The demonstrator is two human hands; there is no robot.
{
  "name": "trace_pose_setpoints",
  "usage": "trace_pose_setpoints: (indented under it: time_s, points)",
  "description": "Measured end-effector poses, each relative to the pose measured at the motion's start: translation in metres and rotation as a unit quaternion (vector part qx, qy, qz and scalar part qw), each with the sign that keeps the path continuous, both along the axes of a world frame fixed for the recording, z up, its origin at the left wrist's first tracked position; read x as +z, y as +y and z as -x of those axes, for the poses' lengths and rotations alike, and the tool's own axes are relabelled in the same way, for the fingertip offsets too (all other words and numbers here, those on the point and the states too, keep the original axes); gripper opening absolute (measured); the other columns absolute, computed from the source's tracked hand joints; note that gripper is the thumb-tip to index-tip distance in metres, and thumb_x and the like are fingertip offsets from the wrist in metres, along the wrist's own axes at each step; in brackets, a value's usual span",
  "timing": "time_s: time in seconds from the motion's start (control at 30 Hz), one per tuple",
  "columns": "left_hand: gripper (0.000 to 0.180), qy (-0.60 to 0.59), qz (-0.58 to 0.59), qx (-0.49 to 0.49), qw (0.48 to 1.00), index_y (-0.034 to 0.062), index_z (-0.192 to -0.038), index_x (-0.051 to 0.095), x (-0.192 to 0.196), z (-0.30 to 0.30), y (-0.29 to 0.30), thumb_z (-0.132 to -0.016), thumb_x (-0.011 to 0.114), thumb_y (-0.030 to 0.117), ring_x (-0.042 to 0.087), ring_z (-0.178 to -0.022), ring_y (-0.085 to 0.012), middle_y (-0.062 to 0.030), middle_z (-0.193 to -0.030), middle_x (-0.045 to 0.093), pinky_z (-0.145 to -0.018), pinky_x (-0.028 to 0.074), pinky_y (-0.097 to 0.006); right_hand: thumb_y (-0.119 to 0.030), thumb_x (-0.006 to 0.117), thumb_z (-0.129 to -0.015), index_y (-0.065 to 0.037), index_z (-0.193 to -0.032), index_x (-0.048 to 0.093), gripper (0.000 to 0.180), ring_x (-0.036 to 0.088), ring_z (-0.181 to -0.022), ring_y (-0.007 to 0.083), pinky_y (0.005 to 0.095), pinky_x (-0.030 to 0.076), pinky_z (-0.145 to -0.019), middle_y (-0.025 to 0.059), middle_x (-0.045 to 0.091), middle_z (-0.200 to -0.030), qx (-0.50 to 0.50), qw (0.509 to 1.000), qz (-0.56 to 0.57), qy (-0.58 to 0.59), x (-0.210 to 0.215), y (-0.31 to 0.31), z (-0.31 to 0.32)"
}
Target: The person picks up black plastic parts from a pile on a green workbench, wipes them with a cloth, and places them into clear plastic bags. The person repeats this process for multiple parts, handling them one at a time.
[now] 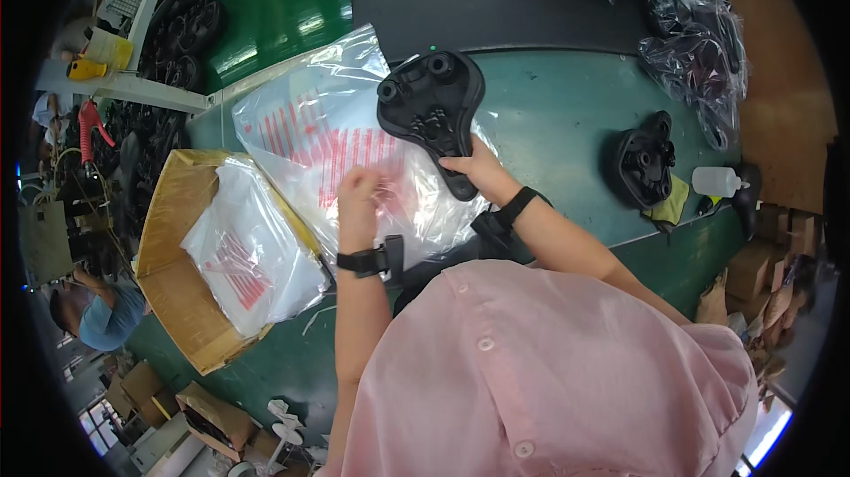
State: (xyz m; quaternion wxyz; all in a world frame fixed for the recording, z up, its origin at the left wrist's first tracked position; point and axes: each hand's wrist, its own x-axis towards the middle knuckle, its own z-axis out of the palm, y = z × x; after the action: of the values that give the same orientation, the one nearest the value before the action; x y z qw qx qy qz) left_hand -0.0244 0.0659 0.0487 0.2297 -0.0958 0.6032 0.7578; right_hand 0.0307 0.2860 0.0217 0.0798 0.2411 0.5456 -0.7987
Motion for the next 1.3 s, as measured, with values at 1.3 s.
trace_pose_setpoints:
  time_s: [1.3]
  points:
    - [0.033,0.336,-0.017,-0.201,0.92,0.0036,-0.115,0.06,0.113,-0.039,0.126,-0.083,0.062,0.012,0.061,-0.091,-0.0292,-0.0138,-0.1,0.064,-0.081,0.048,-0.035,-0.011,0.068,-0.076,0.005,-0.121,0.053,0.049,0.059,-0.094,0.0161,0.0277,0.046,-0.083,0.0097,0.063,-0.106,0.049,0.987,-0.151,0.019,0.108,0.095,0.035]
